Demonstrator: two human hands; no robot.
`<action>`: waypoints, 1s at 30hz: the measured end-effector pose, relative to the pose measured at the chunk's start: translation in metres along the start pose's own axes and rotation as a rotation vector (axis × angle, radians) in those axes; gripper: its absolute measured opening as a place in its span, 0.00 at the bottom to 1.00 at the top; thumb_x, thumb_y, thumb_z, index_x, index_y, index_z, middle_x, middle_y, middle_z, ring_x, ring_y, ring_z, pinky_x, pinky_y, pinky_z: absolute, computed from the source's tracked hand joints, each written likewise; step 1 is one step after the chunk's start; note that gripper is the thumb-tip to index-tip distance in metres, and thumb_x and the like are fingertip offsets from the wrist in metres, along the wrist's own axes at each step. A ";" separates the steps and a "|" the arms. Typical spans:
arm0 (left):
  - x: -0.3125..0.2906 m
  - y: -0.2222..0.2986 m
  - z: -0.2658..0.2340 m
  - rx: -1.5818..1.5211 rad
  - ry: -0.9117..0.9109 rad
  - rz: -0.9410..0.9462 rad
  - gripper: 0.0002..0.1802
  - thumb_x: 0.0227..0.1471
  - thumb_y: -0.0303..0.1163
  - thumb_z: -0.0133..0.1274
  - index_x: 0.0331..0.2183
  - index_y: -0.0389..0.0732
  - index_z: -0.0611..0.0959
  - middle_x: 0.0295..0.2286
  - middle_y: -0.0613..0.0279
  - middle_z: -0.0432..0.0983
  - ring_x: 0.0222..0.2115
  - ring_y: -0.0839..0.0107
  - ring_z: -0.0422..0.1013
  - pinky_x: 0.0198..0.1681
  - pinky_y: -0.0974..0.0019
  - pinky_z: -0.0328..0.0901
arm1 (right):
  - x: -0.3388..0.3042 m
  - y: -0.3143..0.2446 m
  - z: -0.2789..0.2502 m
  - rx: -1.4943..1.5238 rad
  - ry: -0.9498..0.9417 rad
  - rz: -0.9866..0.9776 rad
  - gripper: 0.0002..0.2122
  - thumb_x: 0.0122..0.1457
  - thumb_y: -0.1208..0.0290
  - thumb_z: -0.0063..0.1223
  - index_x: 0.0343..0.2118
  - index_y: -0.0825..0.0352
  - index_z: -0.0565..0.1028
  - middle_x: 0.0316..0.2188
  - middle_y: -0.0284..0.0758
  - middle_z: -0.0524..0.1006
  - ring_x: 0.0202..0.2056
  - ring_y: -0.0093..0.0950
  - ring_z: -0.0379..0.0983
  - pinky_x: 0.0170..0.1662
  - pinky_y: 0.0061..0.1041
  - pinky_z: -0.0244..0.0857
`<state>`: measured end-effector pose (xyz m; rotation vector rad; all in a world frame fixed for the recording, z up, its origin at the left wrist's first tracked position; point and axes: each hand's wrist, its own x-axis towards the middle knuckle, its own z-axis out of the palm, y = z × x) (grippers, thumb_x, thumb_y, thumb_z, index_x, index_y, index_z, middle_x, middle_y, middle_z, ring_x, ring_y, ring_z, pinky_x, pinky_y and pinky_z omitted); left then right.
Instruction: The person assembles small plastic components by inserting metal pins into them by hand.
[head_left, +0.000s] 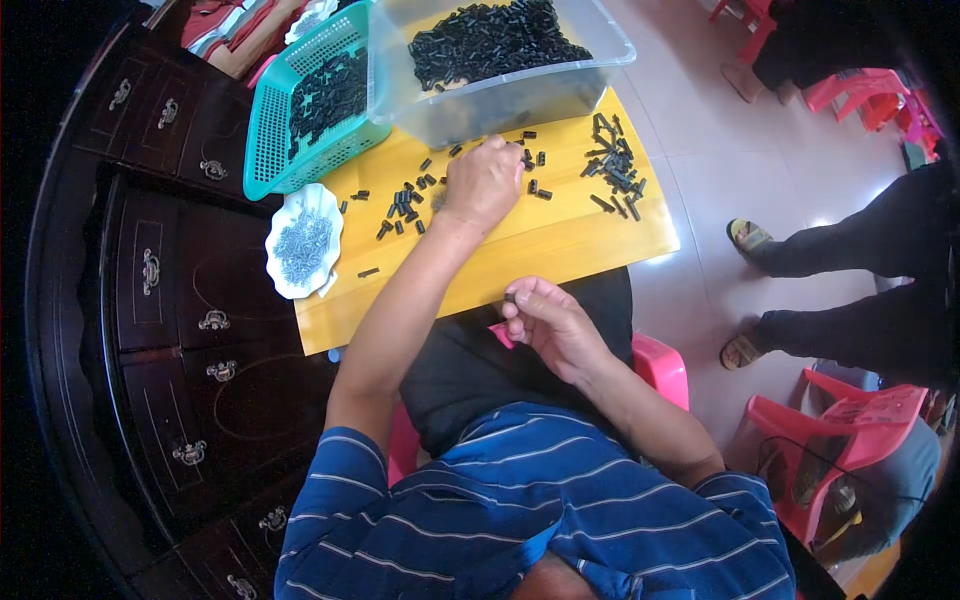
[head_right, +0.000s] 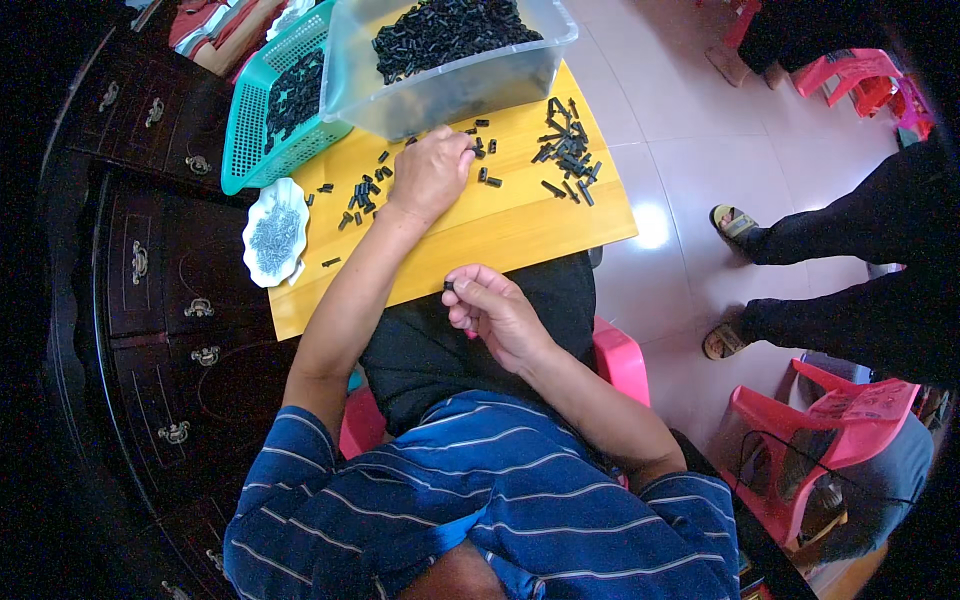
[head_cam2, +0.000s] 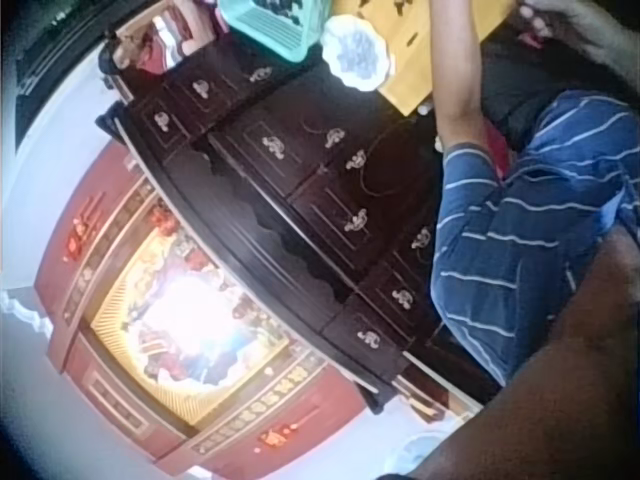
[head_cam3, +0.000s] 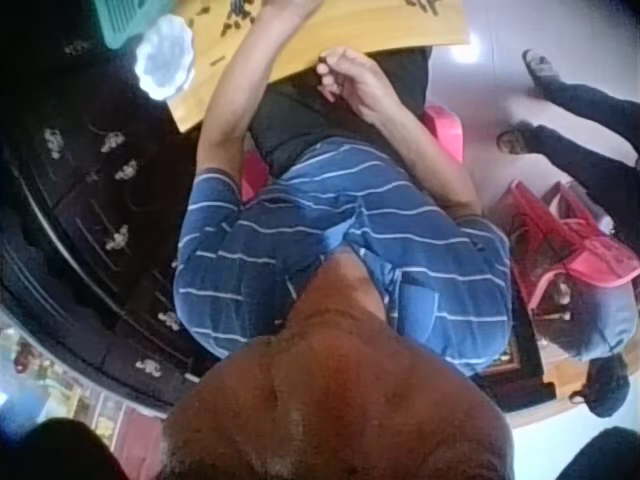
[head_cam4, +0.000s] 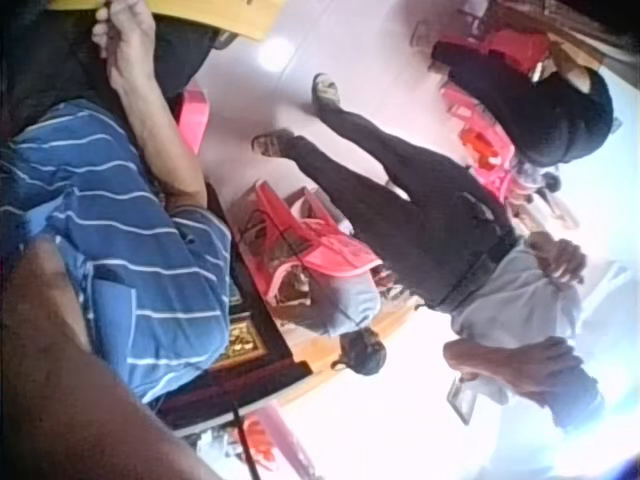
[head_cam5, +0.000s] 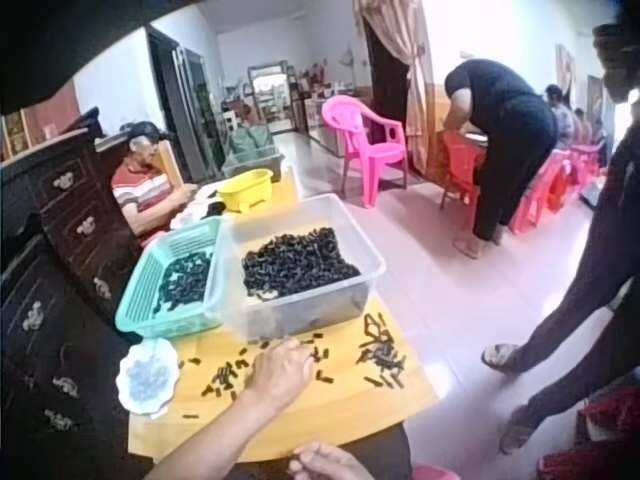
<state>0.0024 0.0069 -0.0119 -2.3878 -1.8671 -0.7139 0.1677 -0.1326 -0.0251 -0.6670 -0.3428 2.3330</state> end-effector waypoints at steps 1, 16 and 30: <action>0.000 -0.001 0.001 0.007 0.019 0.006 0.06 0.49 0.32 0.55 0.27 0.40 0.82 0.28 0.55 0.76 0.29 0.53 0.76 0.33 0.52 0.71 | 0.000 0.000 0.000 0.001 0.003 0.001 0.06 0.63 0.69 0.53 0.38 0.64 0.74 0.30 0.31 0.77 0.28 0.20 0.72 0.36 0.19 0.69; -0.009 -0.002 -0.017 -0.008 0.059 -0.047 0.06 0.48 0.29 0.53 0.28 0.37 0.76 0.26 0.49 0.76 0.27 0.49 0.75 0.32 0.48 0.70 | 0.001 0.000 0.000 -0.001 0.002 -0.003 0.06 0.63 0.69 0.53 0.39 0.65 0.74 0.30 0.31 0.77 0.28 0.20 0.72 0.36 0.19 0.68; -0.028 -0.003 -0.021 -0.083 0.193 0.050 0.04 0.47 0.26 0.54 0.28 0.40 0.75 0.24 0.55 0.76 0.26 0.53 0.74 0.28 0.53 0.68 | 0.002 0.003 0.001 -0.021 0.001 -0.027 0.06 0.64 0.67 0.51 0.40 0.63 0.74 0.29 0.28 0.79 0.26 0.17 0.73 0.28 0.15 0.64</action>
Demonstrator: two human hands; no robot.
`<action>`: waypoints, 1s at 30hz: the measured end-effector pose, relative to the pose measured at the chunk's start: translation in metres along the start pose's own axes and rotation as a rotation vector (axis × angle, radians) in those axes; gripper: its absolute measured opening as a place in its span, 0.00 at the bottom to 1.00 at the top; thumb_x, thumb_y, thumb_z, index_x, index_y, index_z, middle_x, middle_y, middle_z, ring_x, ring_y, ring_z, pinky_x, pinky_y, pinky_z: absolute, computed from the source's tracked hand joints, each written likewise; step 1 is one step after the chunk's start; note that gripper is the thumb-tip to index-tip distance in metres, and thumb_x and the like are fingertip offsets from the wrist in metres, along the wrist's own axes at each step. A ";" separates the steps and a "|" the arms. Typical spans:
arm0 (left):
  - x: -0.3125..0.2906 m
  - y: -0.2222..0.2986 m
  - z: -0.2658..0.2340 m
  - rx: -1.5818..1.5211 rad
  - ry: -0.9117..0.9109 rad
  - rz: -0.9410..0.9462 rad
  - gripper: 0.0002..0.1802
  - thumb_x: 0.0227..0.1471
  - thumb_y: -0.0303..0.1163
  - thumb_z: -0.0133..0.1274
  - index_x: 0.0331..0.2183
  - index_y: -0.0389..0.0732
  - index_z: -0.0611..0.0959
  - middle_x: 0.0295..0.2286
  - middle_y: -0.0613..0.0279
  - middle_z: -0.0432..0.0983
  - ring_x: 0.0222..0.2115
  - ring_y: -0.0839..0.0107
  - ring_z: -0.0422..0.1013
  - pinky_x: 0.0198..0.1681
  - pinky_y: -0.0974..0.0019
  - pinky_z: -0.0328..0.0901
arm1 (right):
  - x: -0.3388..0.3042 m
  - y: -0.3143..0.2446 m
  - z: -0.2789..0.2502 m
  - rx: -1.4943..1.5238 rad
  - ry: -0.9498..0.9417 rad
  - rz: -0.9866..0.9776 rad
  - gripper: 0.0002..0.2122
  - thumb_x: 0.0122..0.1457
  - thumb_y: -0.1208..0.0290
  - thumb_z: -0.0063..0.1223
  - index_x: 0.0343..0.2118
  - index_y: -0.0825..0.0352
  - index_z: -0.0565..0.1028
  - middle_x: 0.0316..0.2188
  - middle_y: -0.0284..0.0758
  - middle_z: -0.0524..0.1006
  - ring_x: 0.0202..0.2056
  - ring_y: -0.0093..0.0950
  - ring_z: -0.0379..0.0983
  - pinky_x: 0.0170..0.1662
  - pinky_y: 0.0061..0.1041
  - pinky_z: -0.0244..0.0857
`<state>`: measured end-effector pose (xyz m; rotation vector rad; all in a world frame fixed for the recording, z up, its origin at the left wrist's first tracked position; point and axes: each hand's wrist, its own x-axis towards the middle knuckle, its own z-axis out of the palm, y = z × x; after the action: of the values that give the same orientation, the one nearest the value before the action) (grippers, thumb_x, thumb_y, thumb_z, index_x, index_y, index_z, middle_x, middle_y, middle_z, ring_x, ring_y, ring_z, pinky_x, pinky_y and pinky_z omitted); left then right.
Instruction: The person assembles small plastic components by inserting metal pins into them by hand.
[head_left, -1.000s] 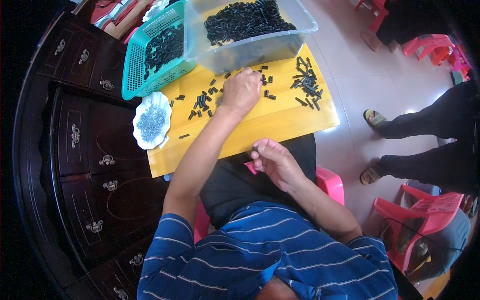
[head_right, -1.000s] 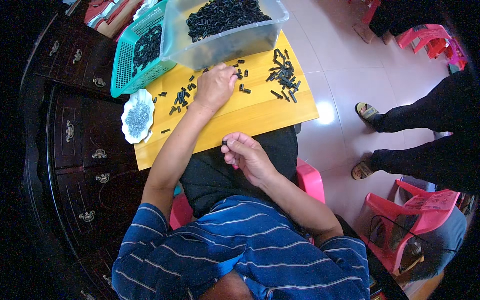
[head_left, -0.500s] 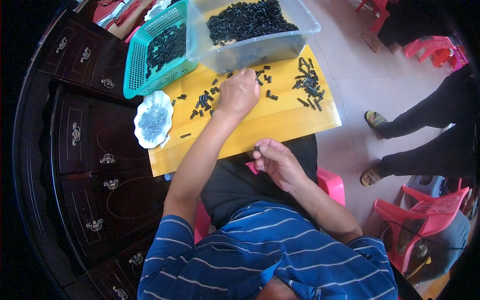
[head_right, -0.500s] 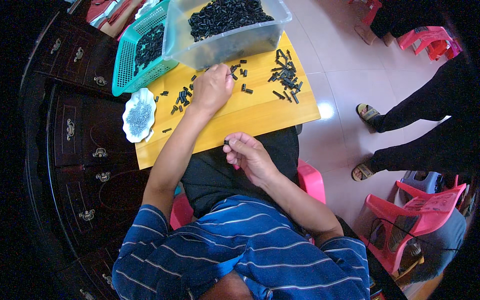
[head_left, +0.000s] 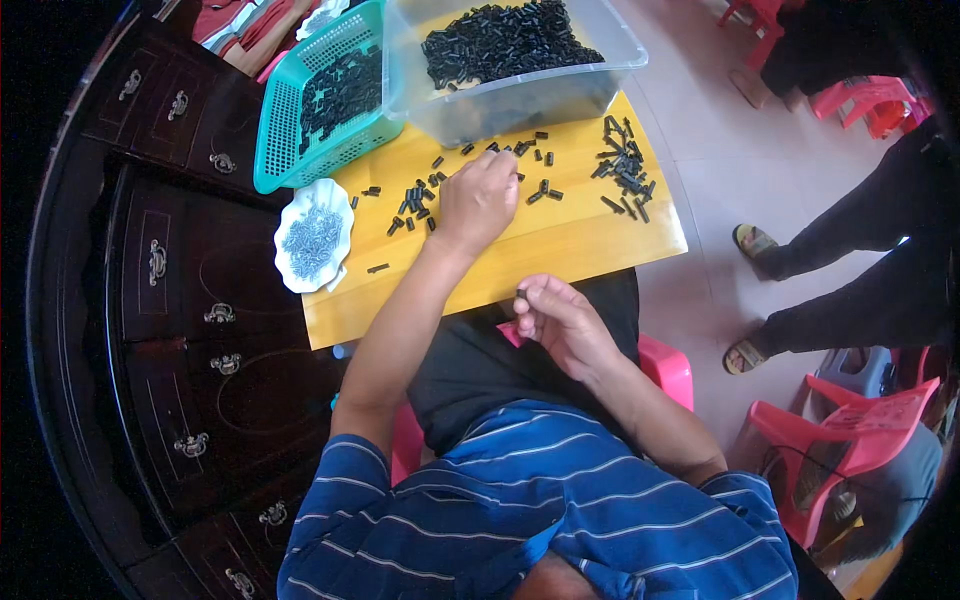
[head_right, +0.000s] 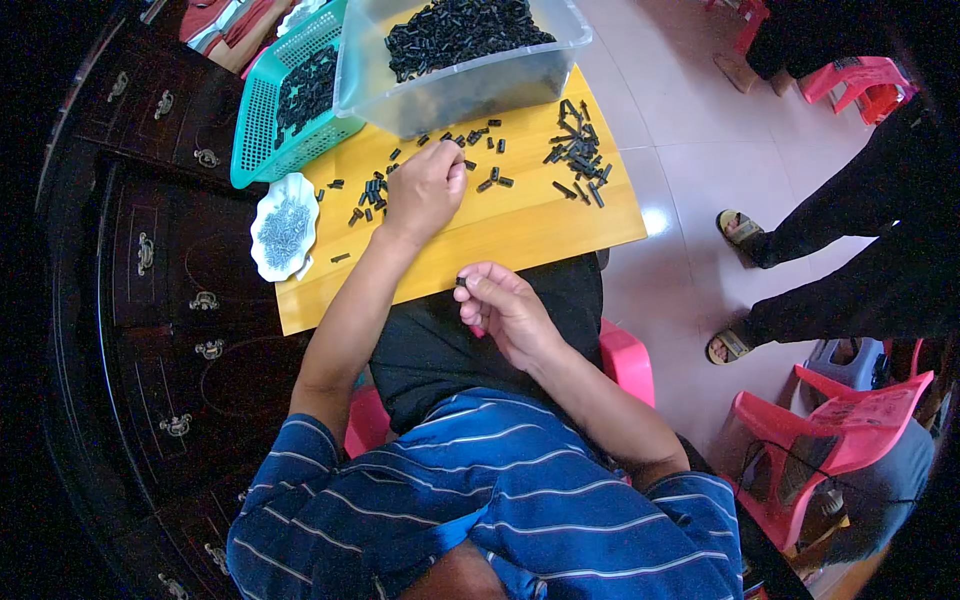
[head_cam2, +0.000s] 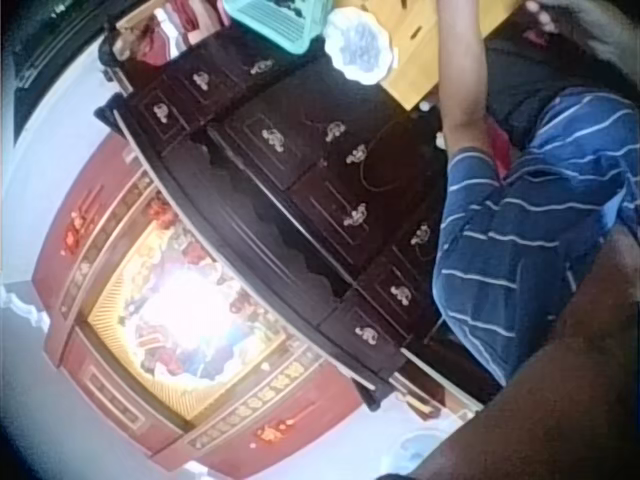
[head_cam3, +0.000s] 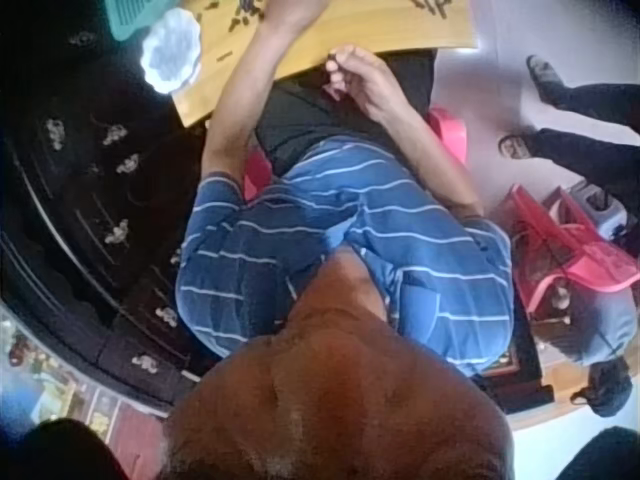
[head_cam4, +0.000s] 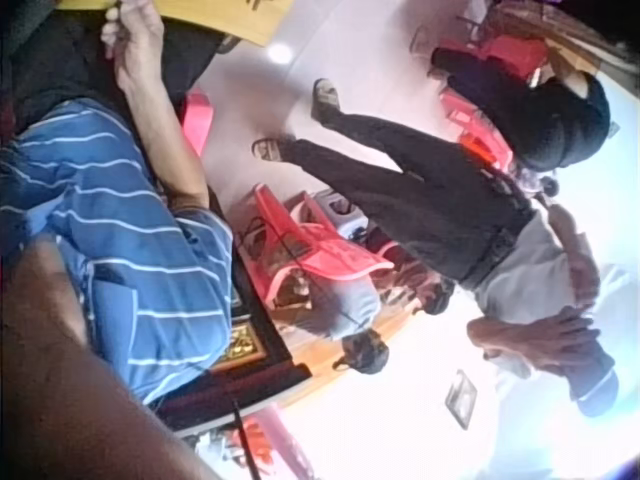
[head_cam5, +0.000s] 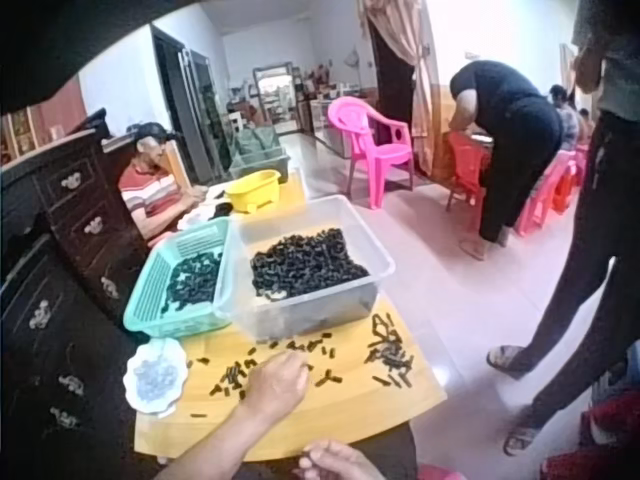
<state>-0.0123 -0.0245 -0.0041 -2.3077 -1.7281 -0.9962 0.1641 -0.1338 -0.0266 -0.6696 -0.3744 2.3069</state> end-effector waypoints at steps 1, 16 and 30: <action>0.000 0.000 -0.003 -0.045 0.049 0.011 0.04 0.47 0.24 0.55 0.28 0.39 0.76 0.23 0.56 0.75 0.23 0.56 0.73 0.26 0.57 0.67 | 0.000 0.000 -0.001 0.005 0.003 -0.001 0.06 0.64 0.67 0.51 0.40 0.63 0.74 0.29 0.28 0.79 0.25 0.17 0.73 0.28 0.15 0.64; -0.045 0.024 -0.032 -0.563 -0.334 -0.164 0.11 0.46 0.22 0.50 0.34 0.38 0.84 0.27 0.54 0.77 0.28 0.58 0.76 0.33 0.61 0.70 | -0.001 -0.005 -0.003 0.113 -0.229 -0.037 0.08 0.62 0.67 0.54 0.38 0.66 0.74 0.26 0.31 0.77 0.25 0.20 0.74 0.33 0.21 0.69; -0.040 0.023 -0.011 -0.366 -0.265 -0.143 0.13 0.49 0.25 0.51 0.39 0.35 0.81 0.25 0.51 0.78 0.25 0.57 0.76 0.31 0.60 0.69 | -0.009 -0.007 0.004 0.124 -0.531 0.002 0.07 0.61 0.68 0.53 0.36 0.67 0.73 0.26 0.32 0.75 0.29 0.24 0.72 0.37 0.24 0.65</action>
<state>-0.0024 -0.0701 -0.0102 -2.6771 -1.9755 -1.1618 0.1713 -0.1351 -0.0166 0.0151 -0.4635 2.4637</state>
